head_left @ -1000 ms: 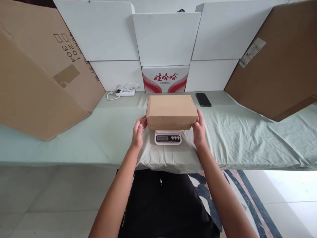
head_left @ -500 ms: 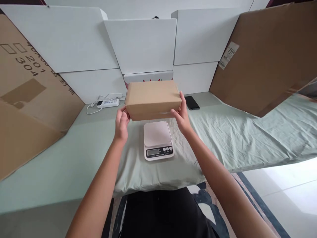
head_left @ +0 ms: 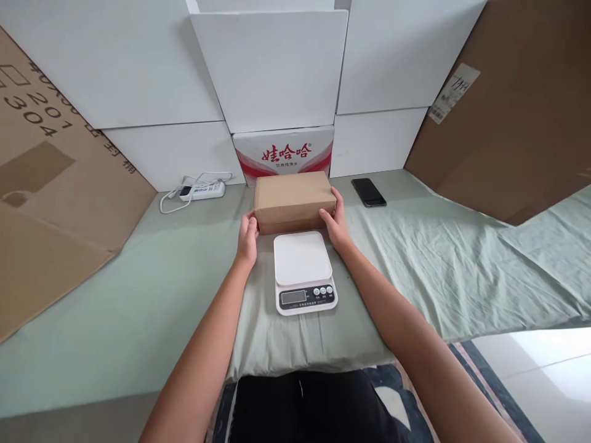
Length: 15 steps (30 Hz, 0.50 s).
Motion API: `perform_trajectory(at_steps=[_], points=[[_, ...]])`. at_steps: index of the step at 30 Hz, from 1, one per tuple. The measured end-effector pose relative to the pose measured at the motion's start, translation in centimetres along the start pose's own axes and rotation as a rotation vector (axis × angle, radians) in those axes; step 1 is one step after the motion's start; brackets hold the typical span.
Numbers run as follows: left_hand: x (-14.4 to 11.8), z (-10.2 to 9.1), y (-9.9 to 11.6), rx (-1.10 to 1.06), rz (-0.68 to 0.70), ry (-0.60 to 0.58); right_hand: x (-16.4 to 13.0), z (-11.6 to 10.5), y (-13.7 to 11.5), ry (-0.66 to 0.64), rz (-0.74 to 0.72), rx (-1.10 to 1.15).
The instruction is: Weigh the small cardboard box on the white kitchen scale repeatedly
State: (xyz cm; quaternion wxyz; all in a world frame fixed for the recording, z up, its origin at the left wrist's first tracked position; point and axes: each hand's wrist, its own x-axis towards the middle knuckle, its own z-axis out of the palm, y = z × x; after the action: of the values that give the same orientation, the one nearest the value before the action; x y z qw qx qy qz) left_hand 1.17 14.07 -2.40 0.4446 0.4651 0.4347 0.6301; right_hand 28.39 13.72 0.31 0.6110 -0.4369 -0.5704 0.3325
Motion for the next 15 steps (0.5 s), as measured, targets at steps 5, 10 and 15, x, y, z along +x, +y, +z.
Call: perform_trajectory(at_steps=[5,10,15], points=[[-0.4,0.2,0.1,0.0,-0.019,0.001,-0.1,-0.1,-0.2,0.0,0.026,0.009],[-0.5,-0.4,0.0,0.028,0.048,-0.022,-0.7,0.0,-0.6,-0.015,0.034,0.068],[-0.2,-1.0,-0.4,0.033,0.03,-0.013,-0.8,0.0,-0.5,-0.004,0.051,0.085]])
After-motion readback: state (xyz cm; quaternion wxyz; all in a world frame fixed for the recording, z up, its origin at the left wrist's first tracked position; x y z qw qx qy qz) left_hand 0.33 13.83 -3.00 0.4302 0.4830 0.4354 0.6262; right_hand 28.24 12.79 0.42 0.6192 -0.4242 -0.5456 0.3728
